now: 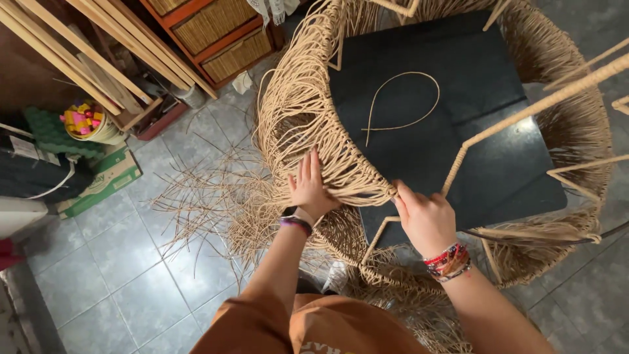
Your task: Weaving and tying natural fibers onto a large circular frame to create a decorative furniture piece
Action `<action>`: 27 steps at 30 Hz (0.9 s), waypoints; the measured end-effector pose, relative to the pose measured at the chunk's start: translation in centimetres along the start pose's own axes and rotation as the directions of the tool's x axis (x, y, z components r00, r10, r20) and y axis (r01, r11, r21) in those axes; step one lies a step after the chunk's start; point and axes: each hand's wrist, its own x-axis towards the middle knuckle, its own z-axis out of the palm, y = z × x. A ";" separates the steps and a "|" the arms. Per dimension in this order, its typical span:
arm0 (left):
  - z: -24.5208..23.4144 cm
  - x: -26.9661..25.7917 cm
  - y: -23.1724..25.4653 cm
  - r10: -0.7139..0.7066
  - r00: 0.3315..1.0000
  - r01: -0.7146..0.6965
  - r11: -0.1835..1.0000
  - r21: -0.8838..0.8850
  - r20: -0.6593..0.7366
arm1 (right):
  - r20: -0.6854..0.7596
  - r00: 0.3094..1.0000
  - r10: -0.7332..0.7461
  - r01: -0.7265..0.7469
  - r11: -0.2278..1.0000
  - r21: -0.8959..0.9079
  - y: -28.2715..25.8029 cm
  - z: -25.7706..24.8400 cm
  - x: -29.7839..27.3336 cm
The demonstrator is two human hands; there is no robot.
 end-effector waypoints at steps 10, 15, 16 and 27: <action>-3.5 6.0 6.7 0.778 0.546 -0.750 0.619 0.232 -0.310 | -0.145 0.989 0.019 0.009 0.981 0.192 -0.4 0.1 -0.4; -0.5 7.7 4.4 0.845 0.410 -0.835 0.499 0.232 -0.344 | -0.139 0.989 0.043 -0.015 0.980 0.196 -0.1 -1.3 -1.7; -0.5 7.9 4.3 0.837 0.418 -0.840 0.504 0.201 -0.353 | -0.157 0.987 0.044 -0.011 0.978 0.208 -0.2 -1.3 -1.9; 5.5 -1.4 4.1 0.589 0.603 -0.596 0.781 0.188 -0.538 | -0.206 0.950 0.234 -0.084 0.829 0.552 0.5 -3.7 -4.0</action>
